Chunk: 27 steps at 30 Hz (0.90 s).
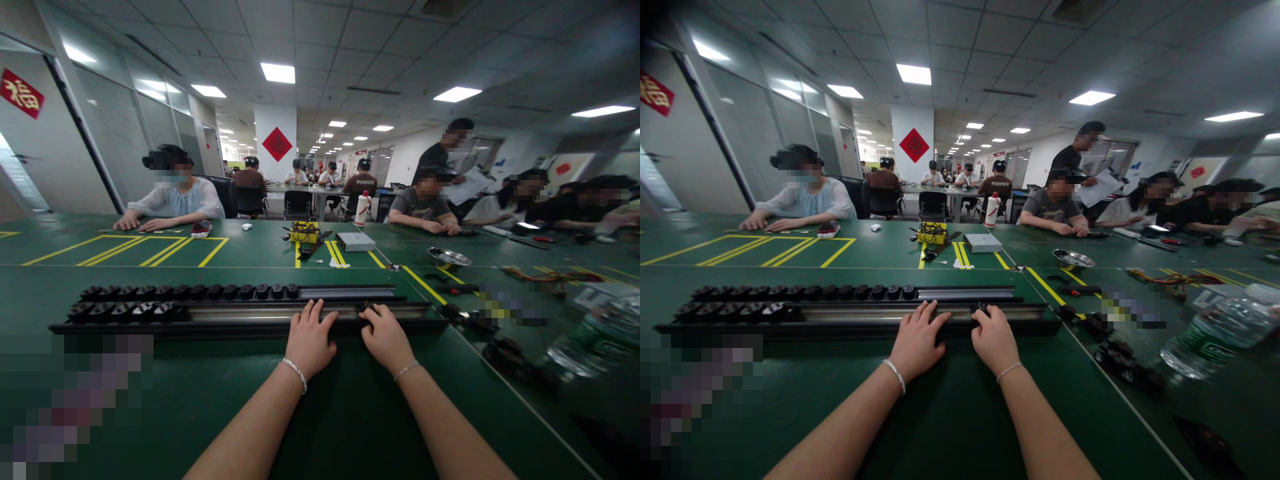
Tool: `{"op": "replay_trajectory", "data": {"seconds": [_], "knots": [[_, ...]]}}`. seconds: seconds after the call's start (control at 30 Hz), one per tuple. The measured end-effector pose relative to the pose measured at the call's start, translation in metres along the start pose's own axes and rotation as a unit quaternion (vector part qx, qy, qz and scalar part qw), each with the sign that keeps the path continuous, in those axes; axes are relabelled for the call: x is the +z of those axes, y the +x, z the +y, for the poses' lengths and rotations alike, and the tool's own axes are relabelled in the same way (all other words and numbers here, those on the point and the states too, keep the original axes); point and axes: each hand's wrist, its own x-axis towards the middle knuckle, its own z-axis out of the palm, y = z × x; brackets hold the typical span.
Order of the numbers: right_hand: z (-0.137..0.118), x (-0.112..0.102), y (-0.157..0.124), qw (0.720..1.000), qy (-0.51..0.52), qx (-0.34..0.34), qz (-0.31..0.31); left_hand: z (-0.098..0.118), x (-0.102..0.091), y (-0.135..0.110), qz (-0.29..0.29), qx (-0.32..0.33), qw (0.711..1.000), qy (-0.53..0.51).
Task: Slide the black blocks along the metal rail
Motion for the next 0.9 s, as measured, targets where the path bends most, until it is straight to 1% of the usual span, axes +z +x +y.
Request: {"op": "replay_trajectory", "data": {"seconds": [0.63,0.9], "knots": [[0.0013,0.0013,-0.0014,1.000,0.002,-0.004,0.014,-0.0014,0.0022,-0.0002,0.011,0.005,1.000,-0.001],[0.0039,0.0011,-0.0008,0.999,-0.032,-0.021,0.032,-0.0005,0.0012,0.0002,0.012,0.004,1.000,-0.003]]}}
